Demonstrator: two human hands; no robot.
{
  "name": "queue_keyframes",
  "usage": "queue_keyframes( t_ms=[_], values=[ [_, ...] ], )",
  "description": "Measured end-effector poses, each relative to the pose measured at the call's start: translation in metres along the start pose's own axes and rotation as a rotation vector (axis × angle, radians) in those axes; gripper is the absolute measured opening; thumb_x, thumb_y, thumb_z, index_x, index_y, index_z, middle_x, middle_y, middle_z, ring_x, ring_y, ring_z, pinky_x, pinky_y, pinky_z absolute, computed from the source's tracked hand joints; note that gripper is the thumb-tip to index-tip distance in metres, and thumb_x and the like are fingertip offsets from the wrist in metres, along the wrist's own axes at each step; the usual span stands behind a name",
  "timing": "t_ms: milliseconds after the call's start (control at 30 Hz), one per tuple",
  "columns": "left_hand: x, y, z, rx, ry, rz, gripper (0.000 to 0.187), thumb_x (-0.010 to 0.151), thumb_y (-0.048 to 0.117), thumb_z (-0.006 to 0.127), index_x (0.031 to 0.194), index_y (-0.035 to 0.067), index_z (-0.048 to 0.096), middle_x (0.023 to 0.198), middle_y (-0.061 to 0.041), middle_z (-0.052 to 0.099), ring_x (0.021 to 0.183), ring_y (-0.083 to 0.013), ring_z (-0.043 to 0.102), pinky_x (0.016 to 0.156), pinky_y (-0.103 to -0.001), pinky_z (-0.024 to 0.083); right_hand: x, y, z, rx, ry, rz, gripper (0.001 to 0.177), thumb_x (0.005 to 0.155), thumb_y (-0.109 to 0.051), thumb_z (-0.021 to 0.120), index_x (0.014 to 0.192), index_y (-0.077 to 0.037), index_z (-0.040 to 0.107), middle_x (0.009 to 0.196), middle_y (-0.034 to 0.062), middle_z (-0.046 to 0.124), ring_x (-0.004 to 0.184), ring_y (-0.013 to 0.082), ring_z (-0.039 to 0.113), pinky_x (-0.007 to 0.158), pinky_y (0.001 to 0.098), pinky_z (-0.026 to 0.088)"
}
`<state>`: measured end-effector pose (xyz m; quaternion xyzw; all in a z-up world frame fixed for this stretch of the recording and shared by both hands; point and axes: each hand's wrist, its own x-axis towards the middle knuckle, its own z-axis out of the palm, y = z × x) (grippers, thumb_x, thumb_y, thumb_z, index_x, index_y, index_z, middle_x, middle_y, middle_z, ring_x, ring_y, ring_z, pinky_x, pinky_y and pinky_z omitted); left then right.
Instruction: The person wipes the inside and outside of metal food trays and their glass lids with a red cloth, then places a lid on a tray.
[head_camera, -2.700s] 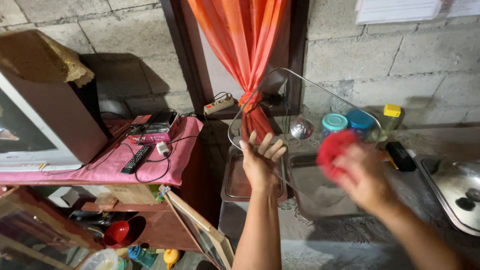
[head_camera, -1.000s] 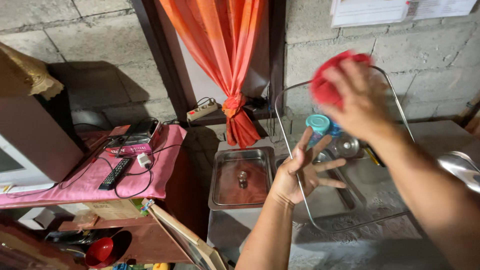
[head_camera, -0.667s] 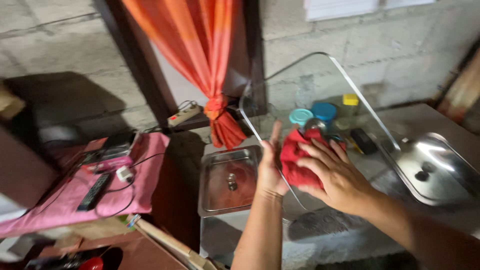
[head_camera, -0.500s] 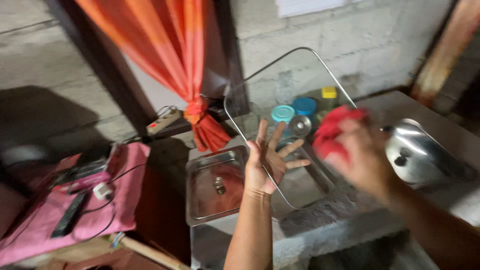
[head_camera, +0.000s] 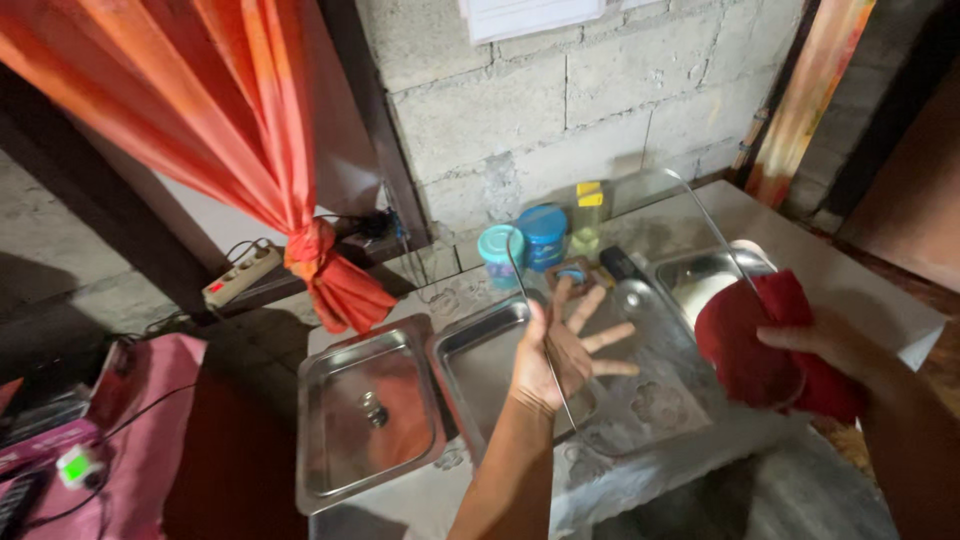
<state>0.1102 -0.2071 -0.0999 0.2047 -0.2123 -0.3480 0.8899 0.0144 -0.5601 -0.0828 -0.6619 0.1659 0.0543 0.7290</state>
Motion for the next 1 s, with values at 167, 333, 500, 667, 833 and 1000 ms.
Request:
queue_keyframes(
  t_ms=[167,333,500,667,833,1000],
  values=[
    [0.054,-0.042,-0.066,0.078,0.196,-0.097,0.104,0.085,0.075,0.060,0.166,0.032,0.010,0.168,-0.013,0.032,0.138,-0.0517,0.046,0.101,-0.076,0.040,0.010,-0.004,-0.010,0.017,0.170,0.053,0.066,0.075,-0.013,0.071,0.138,-0.003,0.054,0.106,0.0246,0.073,0.082,0.0381,0.074,0.067,0.0520,0.061],
    [0.082,-0.104,-0.137,0.398,0.678,-0.270,0.079,0.094,0.056,0.062,0.160,0.026,0.032,0.156,-0.011,0.047,0.131,-0.0442,0.054,0.096,-0.064,0.050,0.061,0.013,-0.051,-0.046,0.120,0.091,0.071,0.074,-0.013,0.072,0.143,-0.006,0.053,0.119,0.0247,0.070,0.095,0.0404,0.073,0.074,0.0546,0.062],
    [0.091,-0.168,-0.181,0.773,0.760,-0.459,0.068,0.092,0.036,0.066,0.154,0.020,0.042,0.146,-0.016,0.055,0.125,-0.0395,0.059,0.085,-0.056,0.055,0.112,0.051,-0.083,-0.085,0.211,0.253,0.077,0.078,-0.012,0.071,0.152,-0.016,0.047,0.129,0.0276,0.065,0.105,0.0476,0.069,0.075,0.0619,0.059],
    [0.096,-0.188,-0.160,0.702,0.774,-0.488,0.074,0.090,0.022,0.068,0.156,0.025,0.033,0.147,-0.015,0.052,0.131,-0.0350,0.054,0.085,-0.056,0.057,0.186,0.106,-0.115,-0.065,0.175,0.301,0.077,0.079,-0.010,0.072,0.150,-0.012,0.043,0.132,0.0258,0.060,0.108,0.0454,0.068,0.075,0.0653,0.061],
    [0.111,-0.202,-0.152,0.645,0.845,-0.572,0.088,0.093,0.023,0.069,0.164,0.027,0.016,0.158,-0.018,0.041,0.138,-0.0399,0.049,0.095,-0.056,0.058,0.242,0.153,-0.141,-0.076,0.088,0.269,0.068,0.078,-0.011,0.075,0.142,0.001,0.052,0.121,0.0292,0.068,0.099,0.0469,0.071,0.072,0.0598,0.061],
    [0.120,-0.220,-0.162,0.545,0.760,-0.472,0.094,0.092,0.026,0.068,0.165,0.026,0.008,0.170,-0.011,0.023,0.151,-0.0351,0.032,0.102,-0.066,0.044,0.258,0.156,-0.142,-0.002,0.034,0.268,0.062,0.077,-0.010,0.074,0.135,-0.005,0.055,0.114,0.0240,0.070,0.093,0.0422,0.072,0.070,0.0589,0.059]
  ],
)
